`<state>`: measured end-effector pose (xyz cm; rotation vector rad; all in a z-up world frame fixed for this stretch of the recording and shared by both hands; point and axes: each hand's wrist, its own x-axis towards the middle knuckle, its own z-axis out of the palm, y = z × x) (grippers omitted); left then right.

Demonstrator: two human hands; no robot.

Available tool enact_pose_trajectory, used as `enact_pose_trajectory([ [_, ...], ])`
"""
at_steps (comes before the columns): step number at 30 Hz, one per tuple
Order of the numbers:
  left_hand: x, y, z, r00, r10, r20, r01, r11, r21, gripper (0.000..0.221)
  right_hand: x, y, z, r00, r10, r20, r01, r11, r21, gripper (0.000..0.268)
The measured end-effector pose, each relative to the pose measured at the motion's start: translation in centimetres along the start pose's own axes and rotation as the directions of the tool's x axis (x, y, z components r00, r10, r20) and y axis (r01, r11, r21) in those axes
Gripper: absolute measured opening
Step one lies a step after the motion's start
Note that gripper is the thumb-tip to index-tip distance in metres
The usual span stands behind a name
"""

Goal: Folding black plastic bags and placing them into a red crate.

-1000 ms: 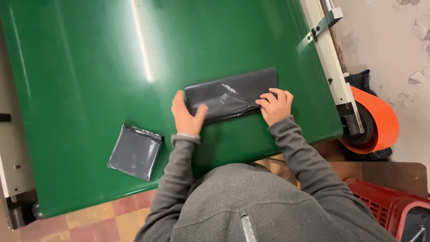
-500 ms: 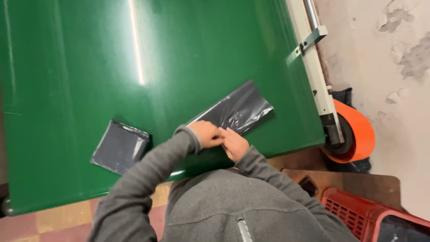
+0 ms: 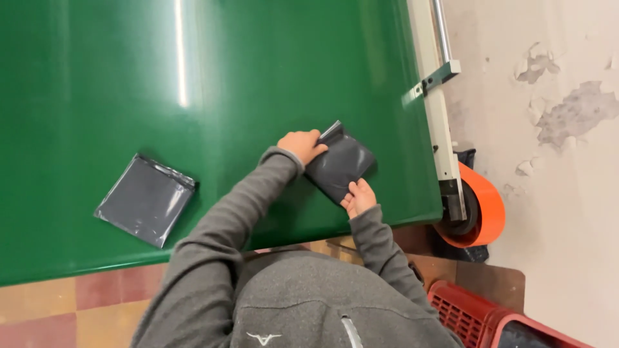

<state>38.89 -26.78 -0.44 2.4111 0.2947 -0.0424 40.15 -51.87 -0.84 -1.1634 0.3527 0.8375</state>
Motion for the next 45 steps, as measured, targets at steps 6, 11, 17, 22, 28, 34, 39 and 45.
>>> enact_pose_trajectory([
  [6, -0.2, 3.1, 1.4, 0.934, -0.012, -0.356, 0.089, 0.975, 0.202, 0.045, 5.2, 2.3, -5.6, 0.995, -0.083, 0.048, 0.085, 0.996, -0.041, 0.011],
  [11, -5.3, 4.1, -1.9, 0.928, 0.139, -0.345, -0.090, 0.984, 0.153, 0.034, 6.2, 3.2, -8.0, 0.939, -0.339, 0.058, 0.344, 0.926, -0.159, 0.024],
  [17, -21.0, 0.9, -14.2, 0.826, 0.360, -0.434, -0.342, 0.932, 0.123, 0.033, -4.3, 4.4, 9.7, 0.642, -0.638, 0.424, 0.729, 0.680, -0.080, 0.051],
  [22, -30.3, -9.9, -21.5, 0.819, 0.054, -0.571, -0.018, 0.997, 0.069, 0.035, -6.2, 12.1, 22.8, 0.621, -0.505, 0.600, 0.747, 0.613, -0.258, 0.046],
  [28, -30.9, -21.6, -17.7, 0.836, -0.171, -0.521, 0.251, 0.964, 0.086, 0.047, -5.0, 19.7, 28.5, 0.704, -0.373, 0.604, 0.642, 0.698, -0.317, 0.046],
  [34, -30.0, -21.9, -17.3, 0.826, -0.021, -0.563, 0.228, 0.926, 0.300, 0.052, -6.8, 20.6, 29.6, 0.790, -0.512, 0.337, 0.521, 0.271, -0.809, 0.060],
  [39, -28.6, -20.4, -17.3, 0.838, -0.063, -0.543, 0.281, 0.902, 0.329, 0.058, -8.9, 18.9, 31.2, 0.668, -0.514, 0.538, 0.484, -0.248, -0.839, 0.082],
  [45, -27.8, -16.6, -16.2, 0.888, 0.003, -0.459, 0.089, 0.980, 0.178, 0.032, -9.5, 13.4, 30.2, 0.296, -0.429, 0.854, 0.812, -0.358, -0.461, 0.095],
])
